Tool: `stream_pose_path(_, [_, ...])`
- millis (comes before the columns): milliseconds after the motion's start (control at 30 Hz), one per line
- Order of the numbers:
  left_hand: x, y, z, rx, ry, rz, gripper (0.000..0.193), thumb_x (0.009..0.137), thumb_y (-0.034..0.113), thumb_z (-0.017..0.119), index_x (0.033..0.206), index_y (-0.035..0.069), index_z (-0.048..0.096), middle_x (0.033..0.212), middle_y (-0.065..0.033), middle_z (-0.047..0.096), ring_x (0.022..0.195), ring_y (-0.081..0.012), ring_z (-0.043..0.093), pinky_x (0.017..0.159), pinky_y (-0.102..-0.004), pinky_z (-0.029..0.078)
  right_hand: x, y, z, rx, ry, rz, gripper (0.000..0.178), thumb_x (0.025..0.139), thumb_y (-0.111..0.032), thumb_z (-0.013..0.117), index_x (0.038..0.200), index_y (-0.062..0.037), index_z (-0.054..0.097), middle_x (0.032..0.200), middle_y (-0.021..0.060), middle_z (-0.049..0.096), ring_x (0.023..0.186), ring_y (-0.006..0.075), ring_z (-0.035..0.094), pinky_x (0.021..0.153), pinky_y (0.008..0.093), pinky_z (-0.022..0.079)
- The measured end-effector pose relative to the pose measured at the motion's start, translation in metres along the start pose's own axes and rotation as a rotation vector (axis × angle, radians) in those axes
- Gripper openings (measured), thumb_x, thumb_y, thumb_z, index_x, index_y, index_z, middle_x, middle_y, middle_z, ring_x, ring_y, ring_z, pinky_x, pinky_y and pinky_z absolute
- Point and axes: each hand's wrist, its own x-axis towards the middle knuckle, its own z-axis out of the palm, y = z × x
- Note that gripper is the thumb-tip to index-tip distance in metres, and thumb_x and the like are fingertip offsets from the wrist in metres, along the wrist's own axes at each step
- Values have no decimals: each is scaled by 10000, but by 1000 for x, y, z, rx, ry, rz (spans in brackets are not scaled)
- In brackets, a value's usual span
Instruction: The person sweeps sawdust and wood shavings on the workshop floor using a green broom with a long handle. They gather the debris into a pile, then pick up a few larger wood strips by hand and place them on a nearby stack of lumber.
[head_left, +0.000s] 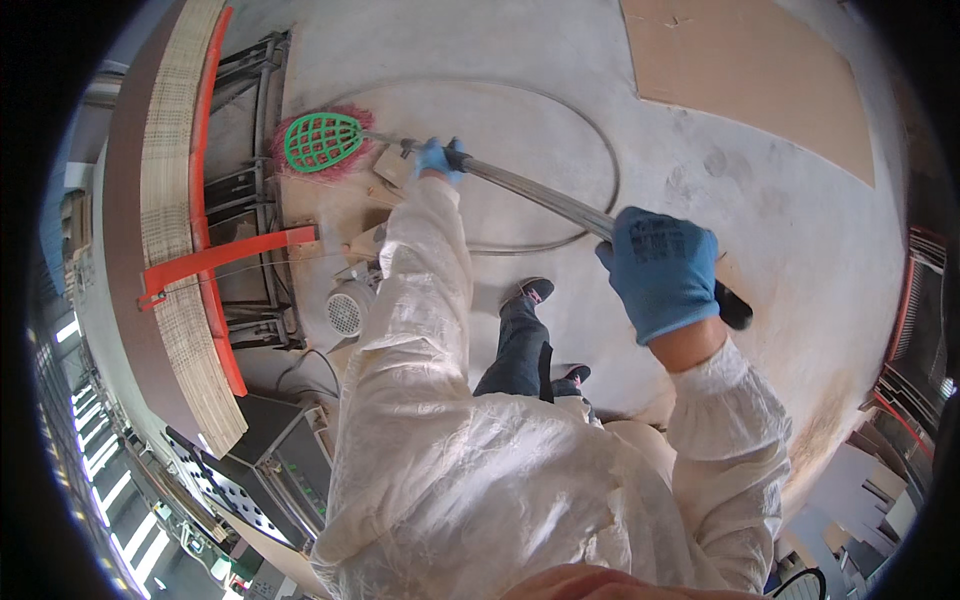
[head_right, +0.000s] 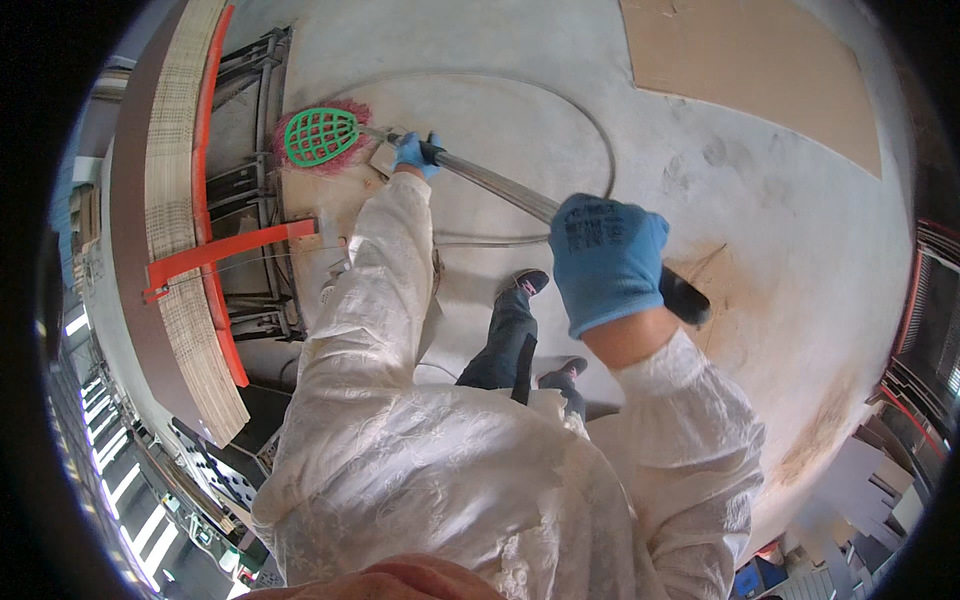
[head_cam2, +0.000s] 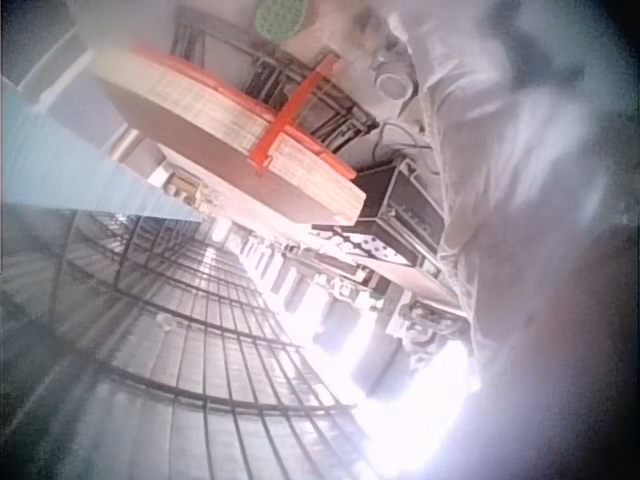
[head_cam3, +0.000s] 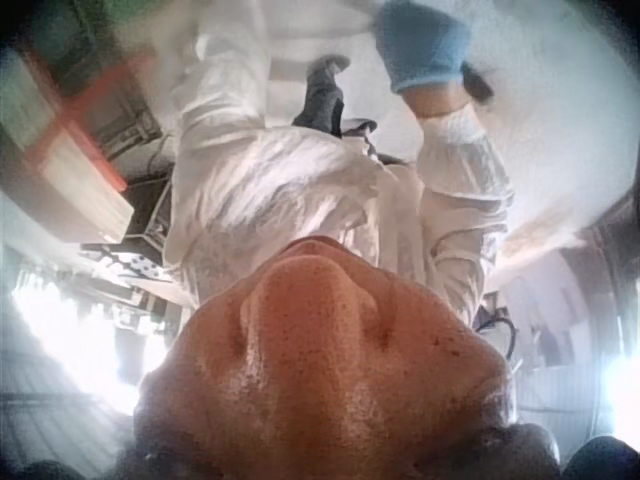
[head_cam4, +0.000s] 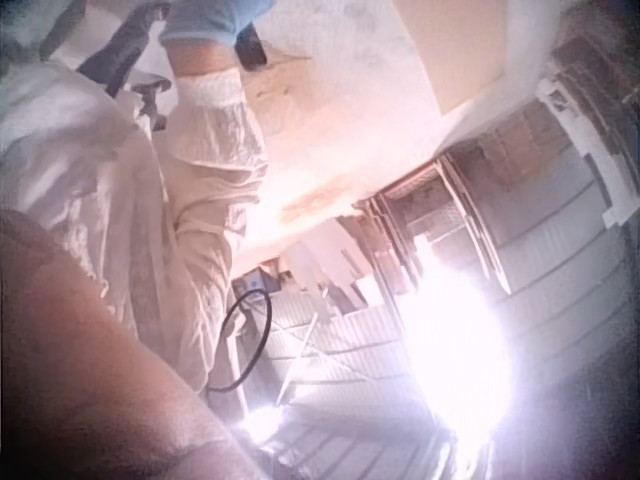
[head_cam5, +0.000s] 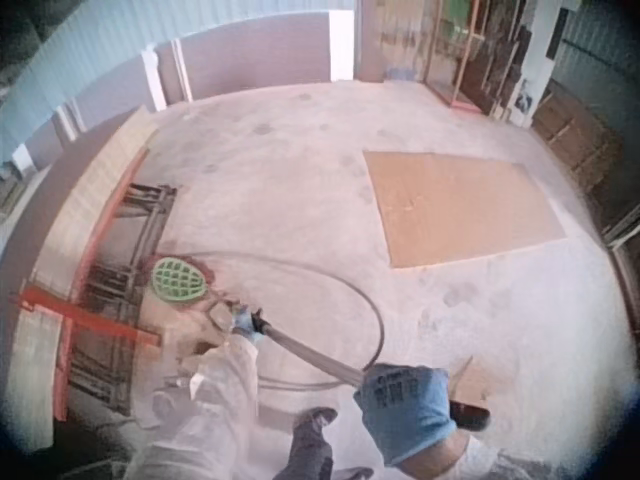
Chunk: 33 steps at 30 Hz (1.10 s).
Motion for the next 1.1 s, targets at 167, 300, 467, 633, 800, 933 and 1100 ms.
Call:
stream_pose_path(167, [-5, -51, 25, 97, -91, -234, 284, 958, 356, 540, 1109, 122, 486, 897, -103, 604, 802, -272, 630, 705, -449, 554, -34, 43, 5, -14, 99, -21, 294, 796, -379, 678, 722, -119, 562, 615, 87, 602, 592, 278, 626, 536, 379, 473])
stream_pose_path(300, [-25, -168, 36, 352, -218, -161, 354, 990, 399, 409, 1047, 83, 557, 837, -113, 629, 704, -262, 610, 633, -440, 546, -105, 110, 14, -48, 108, 36, 346, 793, -414, 698, 727, -108, 550, 621, 105, 598, 596, 308, 621, 536, 411, 476])
stream_pose_path(467, [-141, -362, -1, 586, -319, -191, 304, 1006, 316, 338, 964, 49, 478, 786, -116, 571, 670, -261, 624, 622, -386, 561, -259, 175, -3, -37, -263, 428, 354, 759, -401, 732, 732, -77, 593, 649, 155, 619, 646, 370, 628, 589, 468, 493])
stream_pose_path(633, [-357, -513, -54, 686, -256, -442, 281, 950, 370, 481, 1062, 125, 399, 795, -87, 526, 637, -220, 559, 576, -408, 529, -438, 185, -53, -62, -689, 1030, 323, 715, -334, 749, 820, -43, 656, 741, 204, 651, 746, 397, 648, 655, 456, 513])
stream_pose_path(800, [-548, -547, -99, 743, -264, -995, 419, 898, 254, 619, 1185, 192, 321, 945, -113, 558, 744, -263, 621, 659, -445, 599, -550, 135, -136, -247, -823, 1301, 293, 751, -336, 703, 810, -50, 680, 785, 184, 671, 735, 326, 661, 679, 429, 512])
stream_pose_path(933, [-608, -560, -123, 524, -92, -1360, 301, 881, 320, 650, 1007, 98, 491, 865, -124, 604, 706, -280, 642, 564, -420, 546, -597, 84, -185, -300, -928, 1570, 275, 754, -315, 690, 833, -52, 685, 787, 186, 669, 729, 322, 664, 685, 422, 516])
stream_pose_path(1100, [-644, -543, -158, 643, 40, -1234, 175, 909, 254, 591, 872, 101, 514, 703, -79, 602, 570, -239, 608, 553, -381, 541, -641, 43, -173, -182, -854, 1666, 225, 731, -218, 670, 874, -44, 675, 823, 188, 663, 767, 336, 654, 712, 418, 511])
